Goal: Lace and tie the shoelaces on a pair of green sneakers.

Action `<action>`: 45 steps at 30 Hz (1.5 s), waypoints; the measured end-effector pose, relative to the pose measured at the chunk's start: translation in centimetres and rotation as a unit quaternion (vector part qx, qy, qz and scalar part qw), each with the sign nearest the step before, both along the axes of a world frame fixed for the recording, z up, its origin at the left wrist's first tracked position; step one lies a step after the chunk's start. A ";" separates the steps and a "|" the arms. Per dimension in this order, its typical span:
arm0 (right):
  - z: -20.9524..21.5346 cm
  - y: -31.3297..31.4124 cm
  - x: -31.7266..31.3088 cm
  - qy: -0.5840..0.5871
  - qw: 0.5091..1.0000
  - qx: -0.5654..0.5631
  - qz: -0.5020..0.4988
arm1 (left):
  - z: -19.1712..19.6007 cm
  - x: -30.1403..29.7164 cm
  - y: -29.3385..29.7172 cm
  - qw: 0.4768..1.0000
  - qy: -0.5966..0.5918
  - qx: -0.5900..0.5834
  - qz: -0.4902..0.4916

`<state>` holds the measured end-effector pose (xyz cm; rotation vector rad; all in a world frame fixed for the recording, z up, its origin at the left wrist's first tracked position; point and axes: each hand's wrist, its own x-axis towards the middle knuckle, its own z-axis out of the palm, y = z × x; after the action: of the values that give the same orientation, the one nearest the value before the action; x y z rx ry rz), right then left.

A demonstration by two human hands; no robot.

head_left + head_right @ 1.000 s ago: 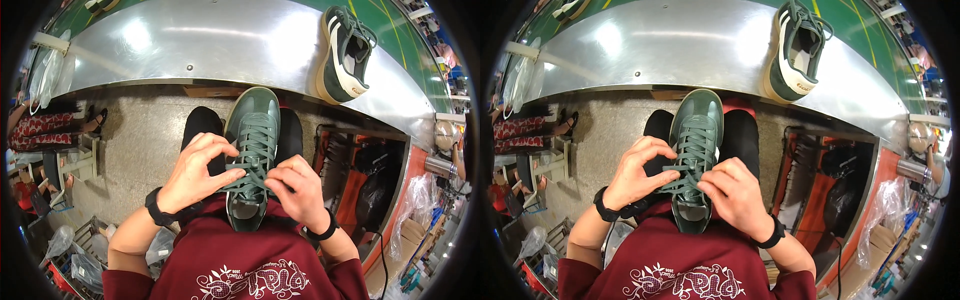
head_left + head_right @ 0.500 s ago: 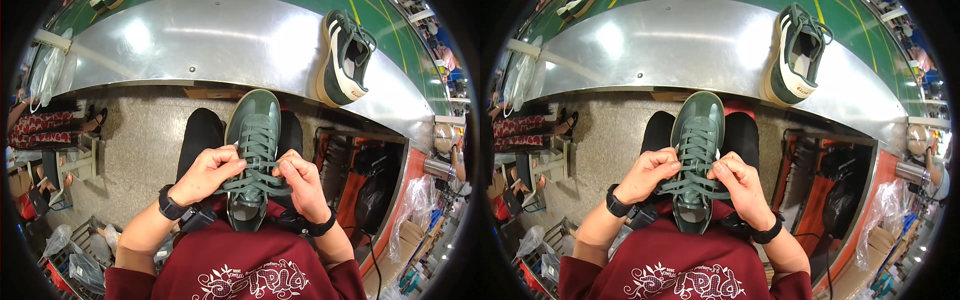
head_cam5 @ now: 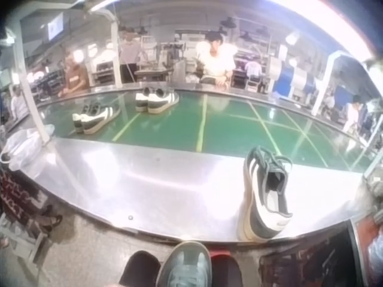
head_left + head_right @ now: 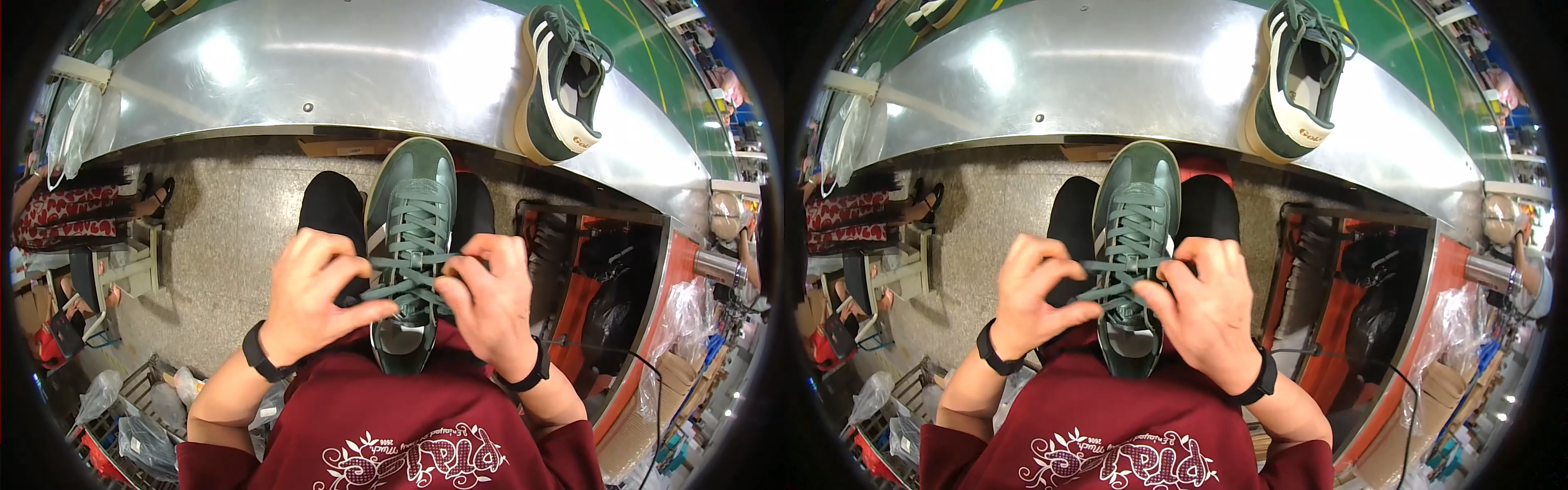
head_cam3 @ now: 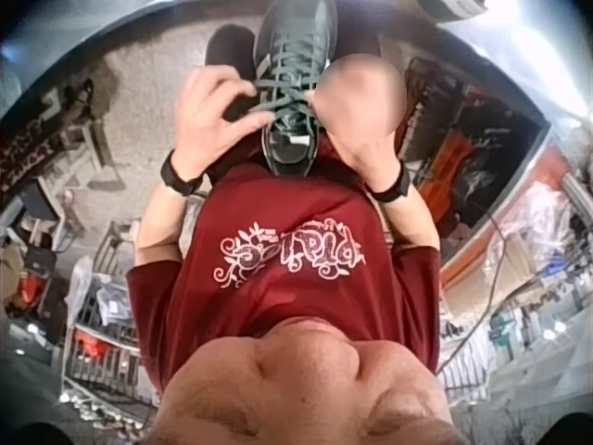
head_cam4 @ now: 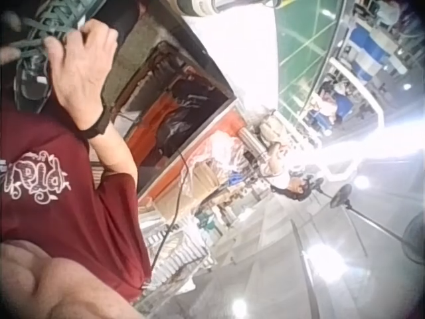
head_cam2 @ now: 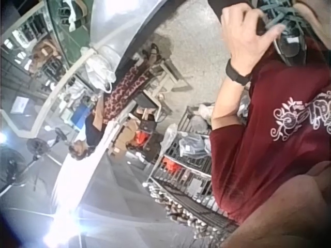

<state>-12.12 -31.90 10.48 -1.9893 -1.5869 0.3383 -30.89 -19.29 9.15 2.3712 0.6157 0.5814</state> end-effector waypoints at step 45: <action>2.0 -5.0 5.2 0.580 0.791 -0.108 0.161 | 1.6 -4.5 1.6 0.838 -0.018 -0.488 -0.242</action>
<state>-6.97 -36.89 12.51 -1.1030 -1.0065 1.5715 -35.37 -17.69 10.72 1.4285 0.1747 0.0270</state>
